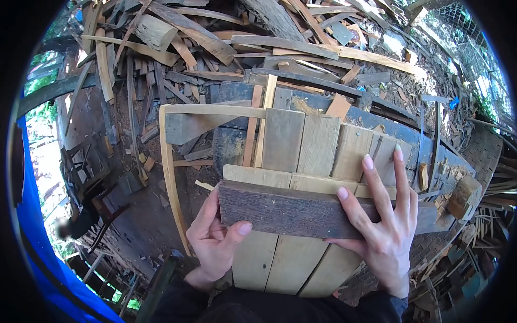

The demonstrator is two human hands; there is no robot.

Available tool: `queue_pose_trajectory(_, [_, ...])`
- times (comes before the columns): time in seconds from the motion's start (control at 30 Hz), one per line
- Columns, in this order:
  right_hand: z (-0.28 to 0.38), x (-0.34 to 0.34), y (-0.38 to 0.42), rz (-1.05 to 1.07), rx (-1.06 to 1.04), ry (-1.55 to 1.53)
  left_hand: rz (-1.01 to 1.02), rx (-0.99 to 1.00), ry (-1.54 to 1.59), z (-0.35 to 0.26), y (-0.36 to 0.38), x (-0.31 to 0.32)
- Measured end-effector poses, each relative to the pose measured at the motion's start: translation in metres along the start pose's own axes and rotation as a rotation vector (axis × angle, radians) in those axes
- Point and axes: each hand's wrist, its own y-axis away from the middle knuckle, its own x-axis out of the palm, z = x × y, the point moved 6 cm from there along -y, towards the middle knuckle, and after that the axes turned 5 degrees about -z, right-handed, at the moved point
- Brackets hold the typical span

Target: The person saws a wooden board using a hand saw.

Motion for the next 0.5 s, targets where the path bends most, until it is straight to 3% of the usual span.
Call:
queue_pose_trajectory(0.33, [0.0008,-0.0031,-0.0067,-0.006,-0.019,-0.004,0.03,-0.063,0.007,-0.0035,-0.0019,0.0017])
queue_pose_trajectory(0.5, [-0.004,-0.0068,-0.0038,-0.021,0.015,-0.072,-0.083,-0.148,0.006,0.0011,0.0027,0.0031])
